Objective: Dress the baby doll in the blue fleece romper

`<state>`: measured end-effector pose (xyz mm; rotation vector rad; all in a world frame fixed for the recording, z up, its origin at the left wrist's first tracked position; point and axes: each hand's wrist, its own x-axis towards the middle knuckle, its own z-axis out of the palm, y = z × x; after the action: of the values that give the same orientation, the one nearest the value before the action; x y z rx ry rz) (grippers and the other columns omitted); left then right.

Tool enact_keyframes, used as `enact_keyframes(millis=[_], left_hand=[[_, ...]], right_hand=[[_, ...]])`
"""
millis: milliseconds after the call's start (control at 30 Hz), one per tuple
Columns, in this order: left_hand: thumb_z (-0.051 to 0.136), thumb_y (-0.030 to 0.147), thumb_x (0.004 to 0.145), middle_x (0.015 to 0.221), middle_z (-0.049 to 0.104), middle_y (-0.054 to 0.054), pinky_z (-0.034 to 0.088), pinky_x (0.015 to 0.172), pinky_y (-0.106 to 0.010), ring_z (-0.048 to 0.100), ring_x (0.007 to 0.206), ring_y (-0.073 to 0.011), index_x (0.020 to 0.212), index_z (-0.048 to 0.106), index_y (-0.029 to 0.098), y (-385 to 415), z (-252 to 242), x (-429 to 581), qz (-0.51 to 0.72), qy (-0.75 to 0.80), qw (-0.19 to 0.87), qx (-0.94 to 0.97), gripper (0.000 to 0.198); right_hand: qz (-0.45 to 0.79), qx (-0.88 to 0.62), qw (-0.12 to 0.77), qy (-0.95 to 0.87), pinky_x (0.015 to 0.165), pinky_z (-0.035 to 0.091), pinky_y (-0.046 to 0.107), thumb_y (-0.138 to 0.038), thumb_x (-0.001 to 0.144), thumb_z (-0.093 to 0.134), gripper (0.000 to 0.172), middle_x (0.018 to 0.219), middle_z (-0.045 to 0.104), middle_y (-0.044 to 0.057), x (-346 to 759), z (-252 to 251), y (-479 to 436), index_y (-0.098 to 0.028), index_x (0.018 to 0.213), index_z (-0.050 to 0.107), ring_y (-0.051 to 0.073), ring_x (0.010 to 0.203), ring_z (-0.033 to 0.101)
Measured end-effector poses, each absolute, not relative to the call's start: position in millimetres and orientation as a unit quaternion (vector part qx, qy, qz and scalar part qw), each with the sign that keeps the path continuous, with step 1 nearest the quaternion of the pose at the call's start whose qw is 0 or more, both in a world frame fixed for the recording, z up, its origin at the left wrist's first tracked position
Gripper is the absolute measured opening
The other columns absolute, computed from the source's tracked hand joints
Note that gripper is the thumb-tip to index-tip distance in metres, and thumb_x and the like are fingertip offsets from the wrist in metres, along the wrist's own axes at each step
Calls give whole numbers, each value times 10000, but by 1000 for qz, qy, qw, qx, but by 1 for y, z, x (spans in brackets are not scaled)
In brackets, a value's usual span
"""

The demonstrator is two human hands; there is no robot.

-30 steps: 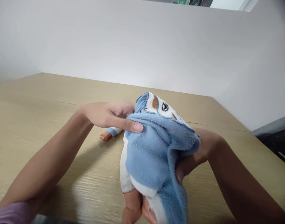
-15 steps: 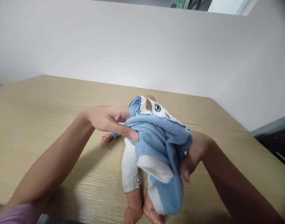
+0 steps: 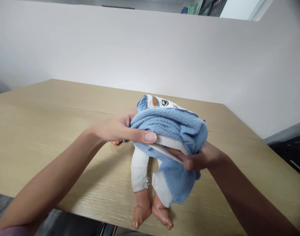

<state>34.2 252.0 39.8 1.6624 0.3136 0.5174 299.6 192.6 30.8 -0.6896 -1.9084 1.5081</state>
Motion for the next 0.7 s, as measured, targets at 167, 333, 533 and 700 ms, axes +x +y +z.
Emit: enact_keyframes(millis=[167, 333, 533, 700], left_hand=[[890, 352, 866, 1139, 829, -92, 617, 1042, -381, 769, 1113, -267, 1202, 782, 172, 197, 15, 29, 289, 169, 667, 666, 396], [958, 311, 737, 1032, 829, -50, 637, 838, -301, 766, 949, -246, 1093, 776, 192, 137, -23, 31, 348, 317, 638, 609, 418], [711, 409, 897, 1103, 821, -75, 612, 888, -338, 761, 1026, -286, 1129, 735, 172, 98, -50, 43, 321, 490, 542, 602, 333], [595, 500, 1001, 1030, 813, -101, 573, 875, -370, 751, 966, -301, 1031, 734, 173, 110, -68, 51, 292, 509, 473, 658, 357]], right_hand=[[508, -413, 353, -669, 1109, 575, 485, -428, 826, 899, 566, 1315, 766, 106, 292, 23, 150, -246, 1335, 728, 347, 1277, 693], [449, -473, 330, -683, 904, 608, 369, -246, 849, 753, 94, 968, 778, 32, 279, 6, 117, -216, 930, 715, 251, 919, 710], [386, -520, 278, -709, 774, 568, 300, -171, 848, 648, 67, 819, 750, -11, 273, -18, 99, -218, 813, 681, 212, 821, 716], [348, -557, 272, -703, 799, 568, 331, -178, 825, 657, 136, 932, 818, 13, 272, -45, 108, -225, 917, 747, 237, 865, 767]])
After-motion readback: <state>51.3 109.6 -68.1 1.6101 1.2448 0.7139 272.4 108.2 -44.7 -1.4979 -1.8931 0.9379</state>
